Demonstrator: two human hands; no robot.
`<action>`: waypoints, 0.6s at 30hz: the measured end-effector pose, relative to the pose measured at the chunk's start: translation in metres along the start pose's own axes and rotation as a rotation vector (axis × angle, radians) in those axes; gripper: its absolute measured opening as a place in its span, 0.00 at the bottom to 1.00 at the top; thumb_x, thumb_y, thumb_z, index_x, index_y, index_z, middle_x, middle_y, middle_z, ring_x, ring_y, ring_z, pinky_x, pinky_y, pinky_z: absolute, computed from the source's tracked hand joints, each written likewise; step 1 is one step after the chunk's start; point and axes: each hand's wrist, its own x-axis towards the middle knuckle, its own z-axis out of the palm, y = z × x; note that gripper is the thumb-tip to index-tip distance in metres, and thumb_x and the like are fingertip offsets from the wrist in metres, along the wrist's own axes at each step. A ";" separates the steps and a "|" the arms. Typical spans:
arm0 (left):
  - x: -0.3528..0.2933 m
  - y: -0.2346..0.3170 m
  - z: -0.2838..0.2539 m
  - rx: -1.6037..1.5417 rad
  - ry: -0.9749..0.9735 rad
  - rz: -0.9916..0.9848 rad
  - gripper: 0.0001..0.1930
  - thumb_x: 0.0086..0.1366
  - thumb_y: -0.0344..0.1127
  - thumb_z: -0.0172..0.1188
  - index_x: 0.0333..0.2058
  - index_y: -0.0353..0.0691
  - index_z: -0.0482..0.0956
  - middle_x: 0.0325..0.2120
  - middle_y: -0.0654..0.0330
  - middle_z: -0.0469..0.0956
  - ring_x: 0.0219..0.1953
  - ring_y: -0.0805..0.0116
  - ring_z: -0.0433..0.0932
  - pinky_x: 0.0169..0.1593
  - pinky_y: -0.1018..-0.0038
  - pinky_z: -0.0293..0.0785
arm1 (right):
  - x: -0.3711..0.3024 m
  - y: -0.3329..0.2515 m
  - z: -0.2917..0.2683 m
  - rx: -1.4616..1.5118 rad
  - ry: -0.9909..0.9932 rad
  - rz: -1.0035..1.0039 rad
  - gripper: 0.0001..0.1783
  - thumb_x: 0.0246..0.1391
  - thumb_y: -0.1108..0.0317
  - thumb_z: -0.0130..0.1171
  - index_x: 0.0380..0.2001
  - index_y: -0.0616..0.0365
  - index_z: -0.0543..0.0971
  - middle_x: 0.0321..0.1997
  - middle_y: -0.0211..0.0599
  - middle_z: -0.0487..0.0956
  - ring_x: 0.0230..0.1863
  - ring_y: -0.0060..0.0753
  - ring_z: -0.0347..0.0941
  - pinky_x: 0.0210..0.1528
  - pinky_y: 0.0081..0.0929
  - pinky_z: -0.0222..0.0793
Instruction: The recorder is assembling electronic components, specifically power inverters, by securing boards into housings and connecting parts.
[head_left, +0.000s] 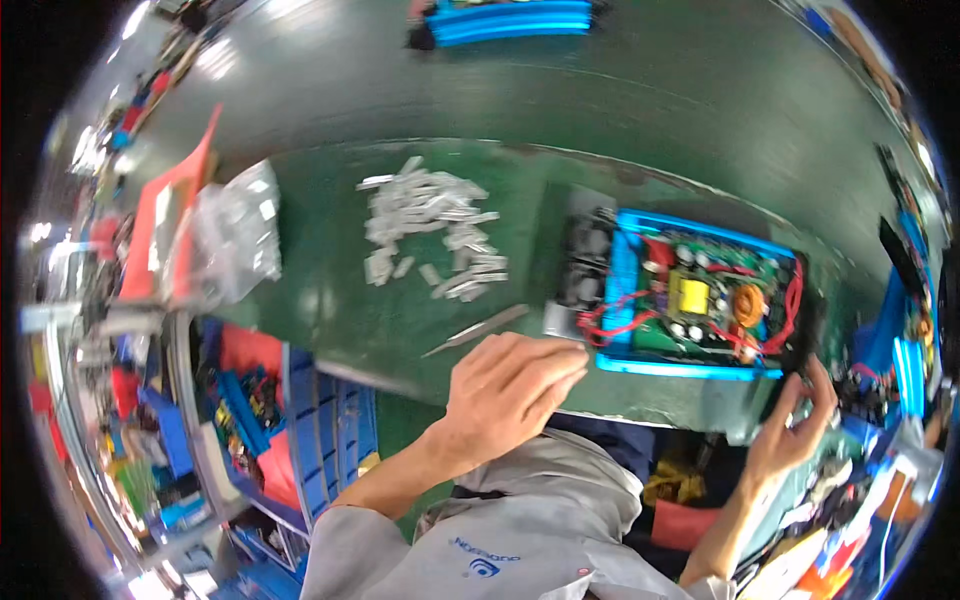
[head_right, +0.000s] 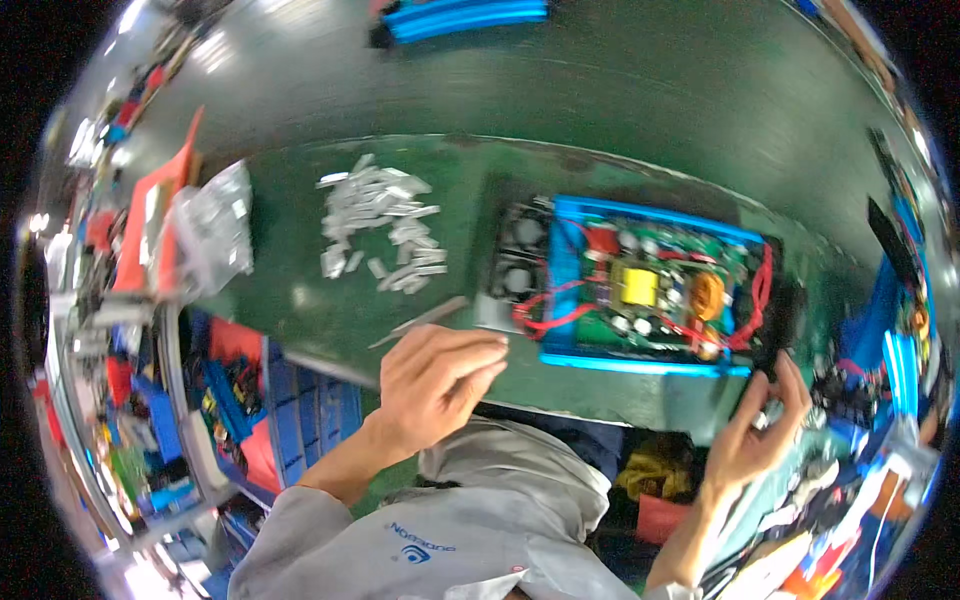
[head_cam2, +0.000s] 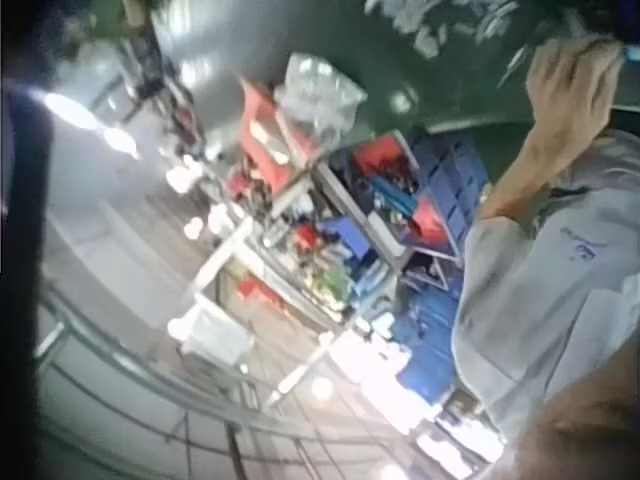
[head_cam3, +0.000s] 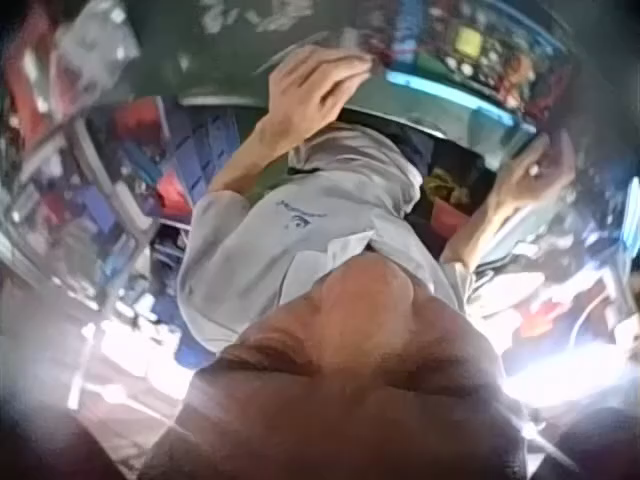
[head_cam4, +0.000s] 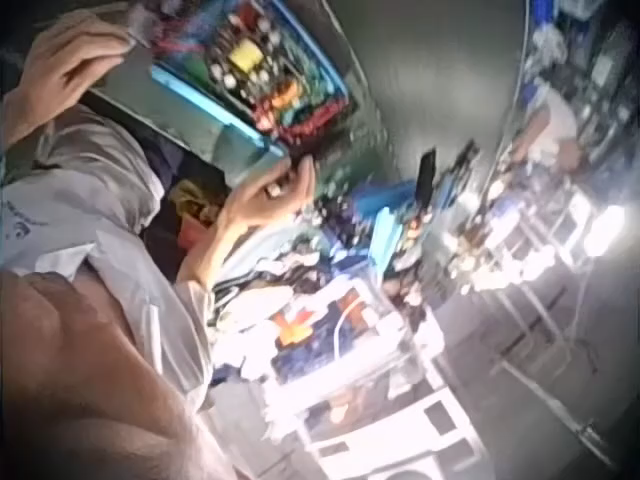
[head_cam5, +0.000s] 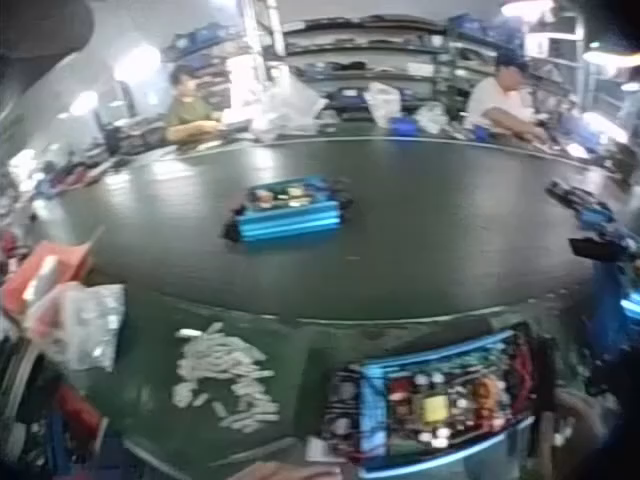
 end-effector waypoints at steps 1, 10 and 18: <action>-0.010 -0.007 -0.011 0.043 0.036 -0.043 0.14 0.54 0.27 0.72 0.40 0.41 0.81 0.34 0.60 0.84 0.32 0.63 0.81 0.35 0.71 0.76 | 0.000 -0.004 -0.001 0.031 -0.031 0.032 0.14 0.65 0.76 0.56 0.53 0.65 0.77 0.51 0.38 0.79 0.47 0.30 0.73 0.53 0.25 0.68; -0.055 -0.043 -0.043 0.355 0.005 -0.275 0.11 0.59 0.32 0.68 0.41 0.43 0.80 0.39 0.64 0.79 0.39 0.62 0.81 0.40 0.69 0.78 | 0.055 -0.169 0.085 0.402 -0.566 -0.669 0.13 0.51 0.80 0.65 0.42 0.61 0.81 0.40 0.42 0.81 0.41 0.45 0.76 0.46 0.36 0.71; -0.082 -0.049 -0.067 0.032 0.148 -0.343 0.13 0.62 0.23 0.65 0.45 0.38 0.78 0.40 0.59 0.80 0.38 0.65 0.81 0.40 0.73 0.77 | 0.023 -0.235 0.199 0.492 -0.865 -0.802 0.08 0.54 0.71 0.64 0.37 0.60 0.77 0.34 0.44 0.79 0.37 0.52 0.78 0.37 0.44 0.73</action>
